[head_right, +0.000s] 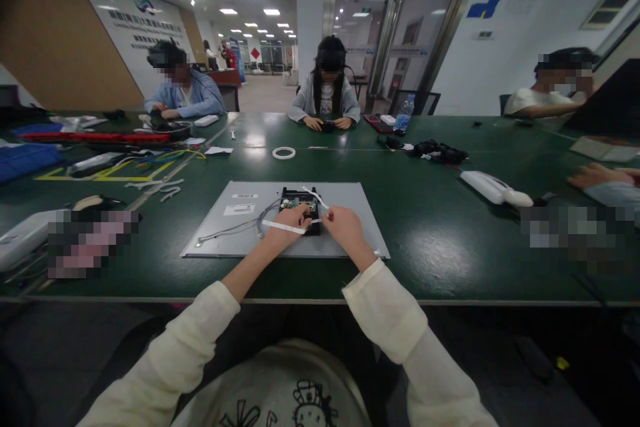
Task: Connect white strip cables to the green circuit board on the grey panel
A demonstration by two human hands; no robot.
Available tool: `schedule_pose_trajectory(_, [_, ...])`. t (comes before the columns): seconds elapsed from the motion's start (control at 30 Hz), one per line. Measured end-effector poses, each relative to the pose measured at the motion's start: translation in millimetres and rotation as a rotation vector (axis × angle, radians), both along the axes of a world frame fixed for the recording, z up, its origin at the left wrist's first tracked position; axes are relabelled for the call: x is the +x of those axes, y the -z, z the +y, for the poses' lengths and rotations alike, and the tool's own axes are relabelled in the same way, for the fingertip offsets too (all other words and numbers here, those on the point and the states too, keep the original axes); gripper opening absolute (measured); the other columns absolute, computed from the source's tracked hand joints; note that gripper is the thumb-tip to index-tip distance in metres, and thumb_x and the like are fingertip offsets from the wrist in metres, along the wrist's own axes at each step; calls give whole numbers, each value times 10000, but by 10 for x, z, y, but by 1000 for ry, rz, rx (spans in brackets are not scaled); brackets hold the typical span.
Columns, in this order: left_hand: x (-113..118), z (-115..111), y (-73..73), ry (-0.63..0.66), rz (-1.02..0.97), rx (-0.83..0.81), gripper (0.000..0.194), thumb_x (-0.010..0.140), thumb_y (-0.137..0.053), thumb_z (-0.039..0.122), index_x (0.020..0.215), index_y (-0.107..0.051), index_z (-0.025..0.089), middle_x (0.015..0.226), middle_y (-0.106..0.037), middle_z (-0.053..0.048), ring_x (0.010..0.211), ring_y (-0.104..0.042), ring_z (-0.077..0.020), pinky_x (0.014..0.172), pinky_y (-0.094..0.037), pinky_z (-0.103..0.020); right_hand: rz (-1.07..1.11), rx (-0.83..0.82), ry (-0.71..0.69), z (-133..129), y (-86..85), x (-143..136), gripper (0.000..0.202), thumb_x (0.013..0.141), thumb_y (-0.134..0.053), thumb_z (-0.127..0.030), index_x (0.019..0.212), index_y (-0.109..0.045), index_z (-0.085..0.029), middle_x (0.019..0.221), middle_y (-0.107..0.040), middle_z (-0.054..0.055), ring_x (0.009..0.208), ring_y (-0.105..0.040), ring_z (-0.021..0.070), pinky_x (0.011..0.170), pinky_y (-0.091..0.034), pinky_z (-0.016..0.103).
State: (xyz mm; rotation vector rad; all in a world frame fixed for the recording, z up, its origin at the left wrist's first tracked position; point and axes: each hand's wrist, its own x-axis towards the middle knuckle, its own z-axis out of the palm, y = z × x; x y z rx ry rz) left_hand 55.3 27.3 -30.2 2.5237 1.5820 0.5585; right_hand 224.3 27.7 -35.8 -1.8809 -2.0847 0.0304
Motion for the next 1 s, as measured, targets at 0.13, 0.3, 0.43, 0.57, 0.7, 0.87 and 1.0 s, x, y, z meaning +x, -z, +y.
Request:
schedule_pose_trajectory(0.13, [-22, 17, 7, 19, 41, 3, 156, 844, -468, 270, 953, -553, 198, 803, -645, -38, 745, -616, -189, 639, -429, -258, -70, -58, 6, -16, 5, -46, 261, 861, -474, -382, 759, -594, -174, 745, -640, 53, 713, -568, 147, 553, -242, 247])
schedule_pose_trajectory(0.3, [-19, 17, -22, 23, 97, -22, 177, 841, -471, 265, 974, -568, 199, 831, -651, -43, 770, -618, -192, 647, -431, -262, -105, -112, 62, -61, -52, -98, 273, 859, -474, -425, 804, -589, -184, 785, -642, 57, 732, -583, 159, 546, -250, 247])
schedule_pose_trajectory(0.43, [-14, 11, -41, 1, 131, -31, 169, 840, -486, 276, 954, -582, 197, 815, -651, -47, 810, -623, -198, 681, -437, -265, -112, -110, 123, -89, -76, -98, 308, 844, -487, -480, 861, -568, -183, 792, -632, 66, 735, -590, 176, 533, -244, 248])
schedule_pose_trajectory(0.57, [-36, -1, -46, -7, 173, -10, 191, 846, -473, 301, 968, -573, 192, 834, -653, -68, 832, -628, -223, 688, -451, -290, -113, -78, 113, -118, -59, -78, 304, 865, -470, -468, 952, -517, -181, 788, -623, 61, 731, -599, 191, 525, -231, 253])
schedule_pose_trajectory(0.7, [-77, -11, -51, -46, 209, -9, 224, 838, -469, 311, 1013, -548, 197, 863, -655, -79, 830, -633, -237, 681, -464, -306, -97, -64, 111, -141, -46, -51, 227, 889, -471, -353, 1020, -475, -169, 786, -622, 62, 736, -602, 191, 545, -253, 253])
schedule_pose_trajectory(0.87, [-87, -12, -52, -50, 235, -4, 243, 832, -452, 282, 1045, -528, 193, 868, -657, -87, 812, -639, -240, 670, -470, -308, -116, -61, 109, -148, -42, -51, 158, 912, -412, -252, 1029, -476, -168, 810, -637, 73, 742, -606, 191, 560, -269, 253])
schedule_pose_trajectory(1.0, [-84, -34, -63, -45, 240, -12, 248, 827, -434, 233, 1054, -522, 184, 868, -657, -91, 808, -640, -240, 671, -473, -313, -163, -76, 115, -151, -49, -75, 194, 938, -338, -245, 1035, -483, -162, 810, -640, 85, 732, -609, 193, 557, -272, 253])
